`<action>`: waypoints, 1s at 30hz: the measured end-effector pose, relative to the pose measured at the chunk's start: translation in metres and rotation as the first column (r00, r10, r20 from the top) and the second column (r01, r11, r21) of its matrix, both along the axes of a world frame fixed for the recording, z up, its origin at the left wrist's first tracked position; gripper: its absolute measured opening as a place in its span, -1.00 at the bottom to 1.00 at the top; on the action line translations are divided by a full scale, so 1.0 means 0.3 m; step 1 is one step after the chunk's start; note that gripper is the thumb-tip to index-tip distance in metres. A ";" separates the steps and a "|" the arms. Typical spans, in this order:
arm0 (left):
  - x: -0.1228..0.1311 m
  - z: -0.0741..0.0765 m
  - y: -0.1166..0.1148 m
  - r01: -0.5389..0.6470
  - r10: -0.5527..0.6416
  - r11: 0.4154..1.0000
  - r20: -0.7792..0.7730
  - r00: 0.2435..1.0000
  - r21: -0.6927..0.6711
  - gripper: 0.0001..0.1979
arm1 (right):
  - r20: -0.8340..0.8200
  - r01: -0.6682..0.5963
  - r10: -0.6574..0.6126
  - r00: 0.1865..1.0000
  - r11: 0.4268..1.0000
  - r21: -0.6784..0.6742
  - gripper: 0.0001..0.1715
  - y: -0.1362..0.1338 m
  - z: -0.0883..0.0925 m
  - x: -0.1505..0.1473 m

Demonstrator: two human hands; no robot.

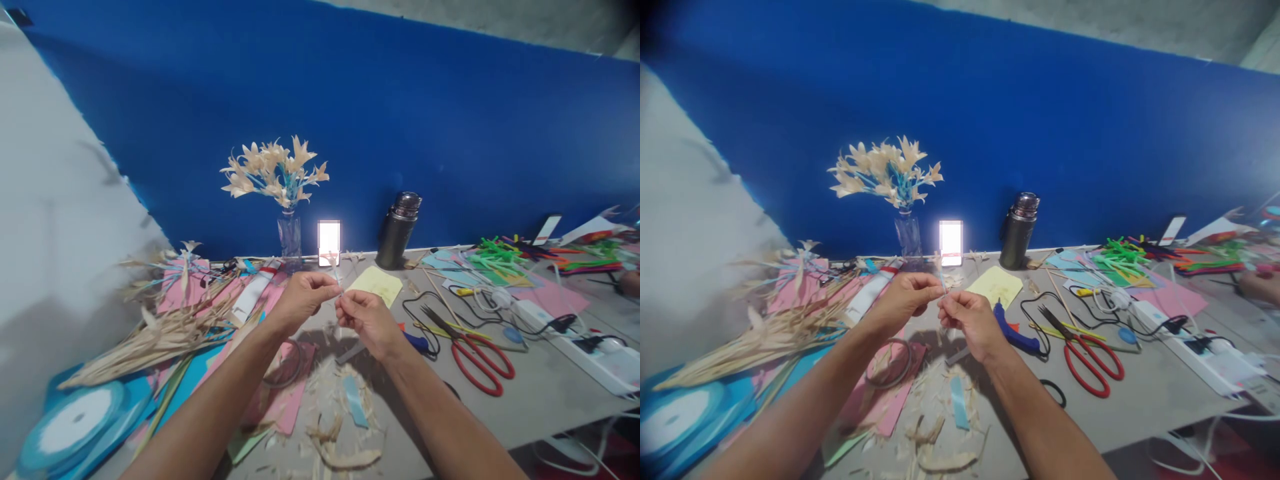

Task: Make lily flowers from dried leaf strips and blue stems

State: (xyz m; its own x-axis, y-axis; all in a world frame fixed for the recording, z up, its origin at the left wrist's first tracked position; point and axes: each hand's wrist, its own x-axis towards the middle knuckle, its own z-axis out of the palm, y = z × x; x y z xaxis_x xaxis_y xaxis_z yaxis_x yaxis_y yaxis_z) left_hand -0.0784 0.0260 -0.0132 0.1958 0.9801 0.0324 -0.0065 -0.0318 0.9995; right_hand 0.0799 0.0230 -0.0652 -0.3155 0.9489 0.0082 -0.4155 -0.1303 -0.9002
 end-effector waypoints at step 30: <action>-0.009 -0.023 0.019 0.078 -0.078 0.997 0.062 0.995 0.009 -0.61 | -0.137 -0.253 0.245 0.960 0.967 -0.038 -0.57 -0.003 -0.012 0.004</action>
